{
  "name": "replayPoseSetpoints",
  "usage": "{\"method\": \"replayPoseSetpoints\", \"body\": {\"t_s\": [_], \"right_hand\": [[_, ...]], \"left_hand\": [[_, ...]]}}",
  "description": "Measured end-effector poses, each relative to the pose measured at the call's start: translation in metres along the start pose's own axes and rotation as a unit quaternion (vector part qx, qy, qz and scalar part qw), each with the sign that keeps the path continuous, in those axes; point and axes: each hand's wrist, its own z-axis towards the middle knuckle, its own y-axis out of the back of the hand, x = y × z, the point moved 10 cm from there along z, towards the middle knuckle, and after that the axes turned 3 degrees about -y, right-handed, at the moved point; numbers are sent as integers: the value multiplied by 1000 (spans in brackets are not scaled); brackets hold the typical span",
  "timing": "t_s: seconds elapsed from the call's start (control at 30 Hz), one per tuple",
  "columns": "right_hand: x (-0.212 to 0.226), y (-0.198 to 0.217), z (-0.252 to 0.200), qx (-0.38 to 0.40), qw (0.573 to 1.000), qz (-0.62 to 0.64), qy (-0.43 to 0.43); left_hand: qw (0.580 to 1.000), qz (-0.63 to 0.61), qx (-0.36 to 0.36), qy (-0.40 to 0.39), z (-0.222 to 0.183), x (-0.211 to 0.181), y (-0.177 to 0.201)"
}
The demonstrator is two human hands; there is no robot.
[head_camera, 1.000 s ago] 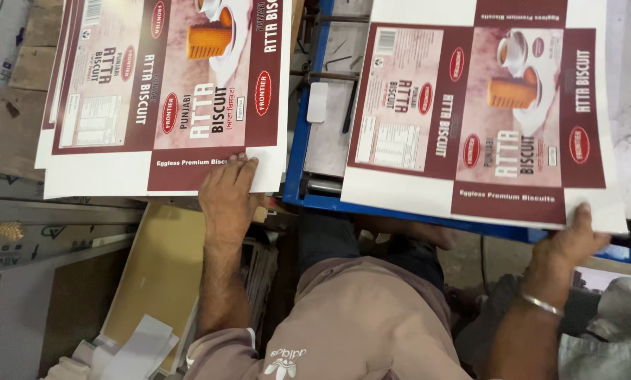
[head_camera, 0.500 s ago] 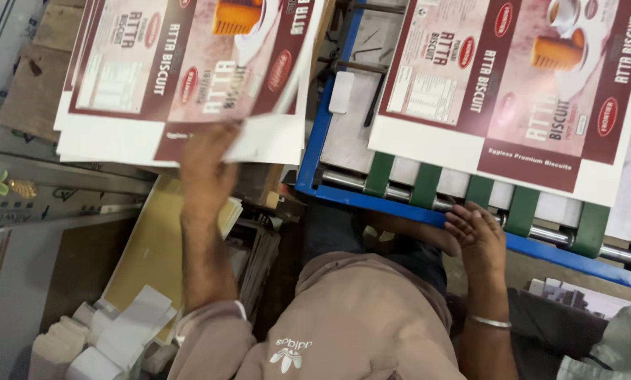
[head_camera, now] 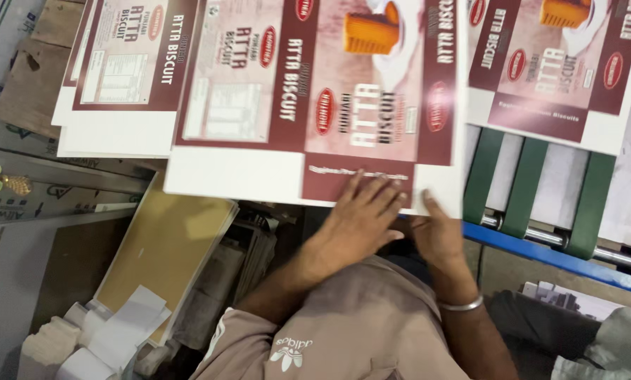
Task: The person repeatedly picks up flat printed cardboard sheets labeled 'ATTRA BISCUIT' from a stack on the left and feeds them one by one into a blue printing machine. The person uses both hands to align and insert the sheets into the machine's rollers.
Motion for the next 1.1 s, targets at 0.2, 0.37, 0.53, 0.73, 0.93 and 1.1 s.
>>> {"method": "replayPoseSetpoints", "body": {"t_s": [0.2, 0.37, 0.53, 0.73, 0.93, 1.1], "right_hand": [[102, 126, -10, -172, 956, -13, 236], [151, 228, -28, -233, 910, -63, 338], [163, 304, -64, -308, 875, -79, 365], [134, 337, -118, -360, 863, -110, 336], [122, 318, -142, -313, 872, -112, 359], [151, 277, -98, -279, 873, -122, 382]], "left_hand": [[988, 105, 8, 113, -45, 84, 38], [972, 154, -59, 169, -70, 138, 75], [969, 165, -93, 162, -72, 159, 74], [969, 123, -131, 172, -75, 167, 81], [947, 217, -160, 174, -77, 160, 91], [951, 167, -190, 176, -74, 174, 89]]}}
